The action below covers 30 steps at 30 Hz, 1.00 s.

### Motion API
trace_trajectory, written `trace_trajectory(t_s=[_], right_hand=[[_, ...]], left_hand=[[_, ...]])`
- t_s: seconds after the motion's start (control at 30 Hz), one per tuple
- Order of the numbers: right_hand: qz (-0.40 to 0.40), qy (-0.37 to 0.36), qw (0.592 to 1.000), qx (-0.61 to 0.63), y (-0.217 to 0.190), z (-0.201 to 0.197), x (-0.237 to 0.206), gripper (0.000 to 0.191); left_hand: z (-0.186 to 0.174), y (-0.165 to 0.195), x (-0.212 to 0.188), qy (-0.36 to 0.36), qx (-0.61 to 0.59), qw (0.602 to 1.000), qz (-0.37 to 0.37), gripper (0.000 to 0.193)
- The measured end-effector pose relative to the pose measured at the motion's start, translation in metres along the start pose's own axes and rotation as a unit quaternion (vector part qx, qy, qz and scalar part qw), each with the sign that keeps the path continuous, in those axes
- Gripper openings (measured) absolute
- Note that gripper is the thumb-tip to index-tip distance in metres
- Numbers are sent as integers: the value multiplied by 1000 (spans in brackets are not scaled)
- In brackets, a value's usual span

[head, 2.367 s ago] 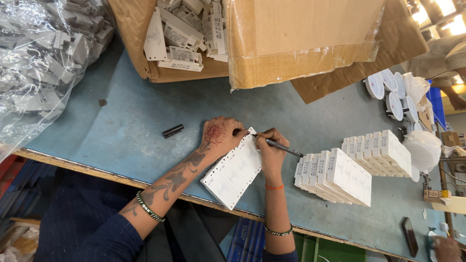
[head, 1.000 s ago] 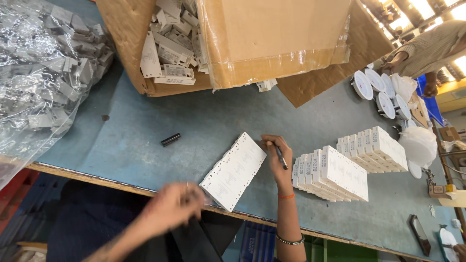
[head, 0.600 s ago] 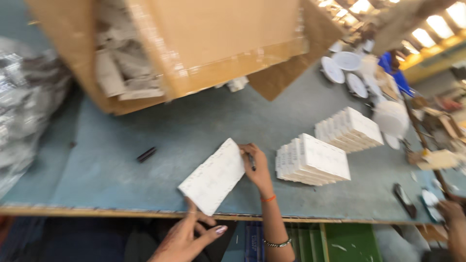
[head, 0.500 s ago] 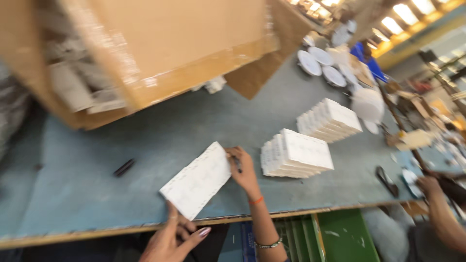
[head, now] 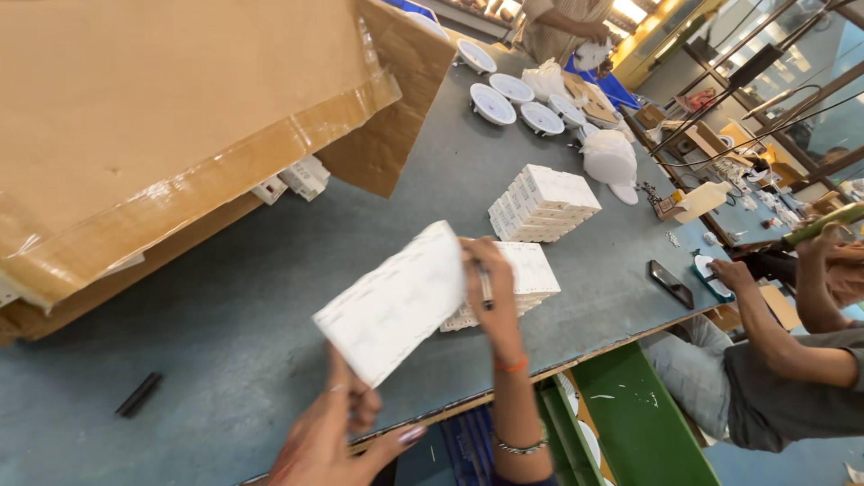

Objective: The person repeatedly picks white rectangular electrical components from a cardboard box, writes on them with a black marker, and stacks them on the table. The person also handles stacks of similar components and occasionally moves them aside.

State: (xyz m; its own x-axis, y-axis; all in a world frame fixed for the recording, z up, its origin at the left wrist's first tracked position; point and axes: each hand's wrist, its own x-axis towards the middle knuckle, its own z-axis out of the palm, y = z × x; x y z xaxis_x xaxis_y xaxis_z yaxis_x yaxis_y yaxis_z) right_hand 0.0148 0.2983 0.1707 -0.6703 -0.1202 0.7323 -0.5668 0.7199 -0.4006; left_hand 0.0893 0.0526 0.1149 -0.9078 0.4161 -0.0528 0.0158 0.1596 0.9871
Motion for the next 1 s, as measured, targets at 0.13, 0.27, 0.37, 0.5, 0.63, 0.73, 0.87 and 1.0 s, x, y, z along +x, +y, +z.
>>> trace_trajectory(t_s=[0.13, 0.27, 0.37, 0.5, 0.63, 0.73, 0.87, 1.0], right_hand=[[54, 59, 995, -51, 45, -67, 4, 20], [262, 80, 945, -181, 115, -111, 2, 25], [220, 51, 945, -235, 160, -122, -13, 22], [340, 47, 925, -166, 192, -122, -37, 25], [355, 37, 922, -151, 194, -127, -45, 25], [354, 40, 919, -172, 190, -127, -41, 25], [361, 39, 910, -199, 181, -127, -38, 24], [381, 59, 908, -161, 178, -132, -39, 26]], left_hand=[[20, 52, 47, -72, 23, 995, 72, 135], [58, 66, 123, -148, 43, 985, 82, 124], [82, 56, 172, -185, -72, 971, 133, 119], [95, 34, 202, -179, 44, 981, 65, 133], [96, 26, 204, -195, 45, 978, 56, 126], [95, 31, 206, -204, 50, 977, 43, 123], [91, 36, 206, -203, 51, 977, 50, 124], [88, 28, 203, -176, 23, 983, 37, 121]])
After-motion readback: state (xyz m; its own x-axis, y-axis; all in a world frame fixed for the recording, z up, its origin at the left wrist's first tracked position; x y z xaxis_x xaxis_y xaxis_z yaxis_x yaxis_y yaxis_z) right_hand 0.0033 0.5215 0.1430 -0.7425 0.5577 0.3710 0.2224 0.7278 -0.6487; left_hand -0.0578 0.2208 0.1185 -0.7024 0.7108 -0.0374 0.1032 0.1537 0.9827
